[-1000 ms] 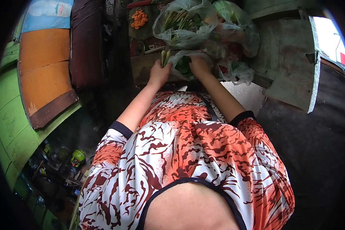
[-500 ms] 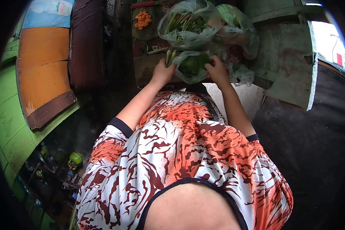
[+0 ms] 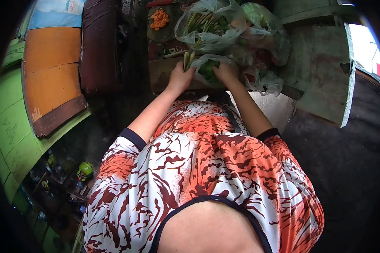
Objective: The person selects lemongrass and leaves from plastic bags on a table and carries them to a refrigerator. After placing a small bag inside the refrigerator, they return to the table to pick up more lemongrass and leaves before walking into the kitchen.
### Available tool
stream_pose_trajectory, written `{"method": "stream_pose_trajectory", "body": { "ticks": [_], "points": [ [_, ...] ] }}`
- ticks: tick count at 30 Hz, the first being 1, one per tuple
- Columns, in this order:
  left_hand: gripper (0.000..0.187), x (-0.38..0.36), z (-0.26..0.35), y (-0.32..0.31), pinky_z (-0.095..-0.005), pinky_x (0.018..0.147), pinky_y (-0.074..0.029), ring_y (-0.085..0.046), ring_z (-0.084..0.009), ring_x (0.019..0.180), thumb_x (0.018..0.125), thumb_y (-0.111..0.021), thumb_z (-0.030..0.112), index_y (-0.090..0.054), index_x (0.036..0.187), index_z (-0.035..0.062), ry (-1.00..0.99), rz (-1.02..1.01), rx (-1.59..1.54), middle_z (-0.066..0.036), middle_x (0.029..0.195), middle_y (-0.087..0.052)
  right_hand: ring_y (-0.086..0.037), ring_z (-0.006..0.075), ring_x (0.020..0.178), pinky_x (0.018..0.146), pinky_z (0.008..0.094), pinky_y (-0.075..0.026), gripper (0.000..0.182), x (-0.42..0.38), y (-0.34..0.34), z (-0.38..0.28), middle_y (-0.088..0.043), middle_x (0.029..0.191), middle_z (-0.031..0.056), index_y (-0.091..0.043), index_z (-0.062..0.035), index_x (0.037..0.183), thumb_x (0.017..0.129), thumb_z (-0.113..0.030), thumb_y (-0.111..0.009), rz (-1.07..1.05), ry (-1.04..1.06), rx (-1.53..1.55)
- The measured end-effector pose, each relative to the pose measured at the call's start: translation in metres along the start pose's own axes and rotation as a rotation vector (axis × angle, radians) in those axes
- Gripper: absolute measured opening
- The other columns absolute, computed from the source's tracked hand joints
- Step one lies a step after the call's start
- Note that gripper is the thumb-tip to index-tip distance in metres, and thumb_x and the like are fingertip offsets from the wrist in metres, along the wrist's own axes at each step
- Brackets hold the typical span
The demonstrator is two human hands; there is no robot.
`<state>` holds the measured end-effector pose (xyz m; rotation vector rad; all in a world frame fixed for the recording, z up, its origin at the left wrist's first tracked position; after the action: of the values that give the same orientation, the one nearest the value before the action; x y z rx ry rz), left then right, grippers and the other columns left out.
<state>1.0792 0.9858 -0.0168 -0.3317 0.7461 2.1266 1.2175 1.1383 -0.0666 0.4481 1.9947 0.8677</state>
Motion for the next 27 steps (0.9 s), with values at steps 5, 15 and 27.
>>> {"method": "stream_pose_trajectory", "body": {
  "ticks": [5,15,27],
  "points": [
    [0.044,-0.004,0.000,0.001,-0.0419,0.078,-0.046,-0.063,-0.0386,0.089,0.083,-0.061,0.033,-0.054,0.102,-0.0068,-0.015,0.022,-0.012,-0.026,0.090,-0.064,-0.060,0.0354,0.102,0.085,0.0430,-0.048,0.036,-0.021,0.015,-0.028,-0.063,0.107,0.0191,-0.064,-0.0055,0.109,0.081,-0.028,-0.066,-0.010,0.296,0.050],
    [0.045,-0.003,-0.023,-0.010,-0.0408,0.078,-0.046,-0.063,-0.0377,0.089,0.082,-0.062,0.034,-0.055,0.100,-0.0072,0.037,0.052,-0.080,-0.027,0.091,-0.064,-0.062,0.0165,0.069,0.064,0.0294,-0.049,0.031,-0.061,0.039,0.026,-0.064,0.080,0.0059,-0.063,-0.0050,0.106,0.081,-0.022,-0.070,-0.169,-0.075,0.831],
    [0.044,-0.007,-0.010,-0.003,-0.0389,0.075,-0.047,-0.064,-0.0338,0.084,0.082,-0.064,0.033,-0.054,0.099,-0.0063,0.061,0.025,-0.068,-0.023,0.087,-0.064,-0.060,0.0133,0.089,0.067,0.0264,-0.049,0.037,-0.050,0.043,0.014,-0.065,0.100,0.0039,-0.060,-0.0050,0.113,0.085,-0.025,-0.070,-0.260,0.062,0.965]
  ]
}}
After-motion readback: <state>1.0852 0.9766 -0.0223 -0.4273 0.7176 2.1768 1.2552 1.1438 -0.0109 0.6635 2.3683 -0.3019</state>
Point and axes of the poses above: each hand's wrist, its own x-axis towards the middle knuckle, its own y-axis out of the back of the hand, z = x × y, the point moved 8 cm from there along x, towards the middle knuckle
